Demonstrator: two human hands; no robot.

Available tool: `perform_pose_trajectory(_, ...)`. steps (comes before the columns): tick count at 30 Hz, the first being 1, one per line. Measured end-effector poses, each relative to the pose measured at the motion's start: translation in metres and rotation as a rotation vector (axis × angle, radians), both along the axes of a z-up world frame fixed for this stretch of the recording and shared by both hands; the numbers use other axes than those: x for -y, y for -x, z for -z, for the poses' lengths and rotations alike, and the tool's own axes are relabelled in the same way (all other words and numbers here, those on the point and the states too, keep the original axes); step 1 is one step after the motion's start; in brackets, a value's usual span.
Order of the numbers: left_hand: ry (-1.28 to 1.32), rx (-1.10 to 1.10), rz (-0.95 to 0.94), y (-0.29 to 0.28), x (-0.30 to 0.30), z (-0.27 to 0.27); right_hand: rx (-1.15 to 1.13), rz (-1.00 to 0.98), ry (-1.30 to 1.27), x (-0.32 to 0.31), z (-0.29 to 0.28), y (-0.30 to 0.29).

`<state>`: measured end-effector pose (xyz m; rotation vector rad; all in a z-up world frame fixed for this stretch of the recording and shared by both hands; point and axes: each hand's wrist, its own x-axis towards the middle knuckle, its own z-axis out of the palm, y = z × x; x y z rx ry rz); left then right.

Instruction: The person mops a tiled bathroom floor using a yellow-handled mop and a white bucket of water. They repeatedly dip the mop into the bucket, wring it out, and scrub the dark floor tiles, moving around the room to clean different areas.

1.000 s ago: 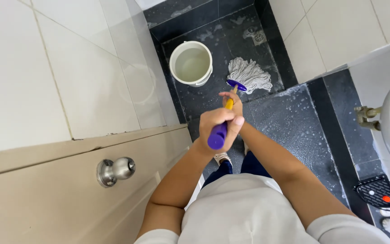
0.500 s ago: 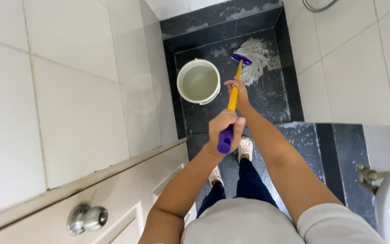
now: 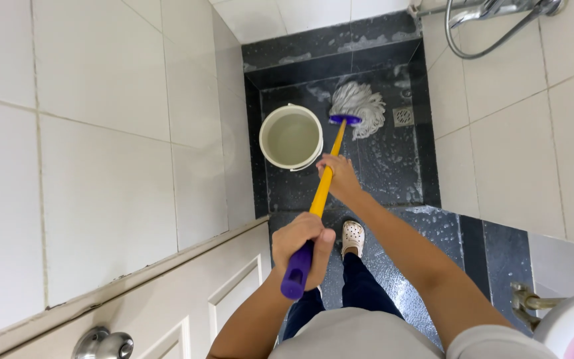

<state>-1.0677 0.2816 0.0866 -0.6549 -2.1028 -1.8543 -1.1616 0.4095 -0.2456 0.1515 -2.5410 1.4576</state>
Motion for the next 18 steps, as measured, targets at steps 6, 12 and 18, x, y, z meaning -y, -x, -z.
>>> perform_pose_trajectory(6,0.031,-0.041,0.049,0.012,-0.014,0.017,0.014,-0.005,0.187,-0.009,-0.012,-0.016)
perform_pose_trajectory(12,-0.027,0.005,-0.059,0.046,-0.011,0.067,0.061,-0.100,0.230,-0.014,0.003,0.004)
perform_pose_trajectory(18,0.247,0.070,-0.068,0.074,-0.016,0.120,0.032,-0.218,-0.004,-0.028,0.032,0.016)
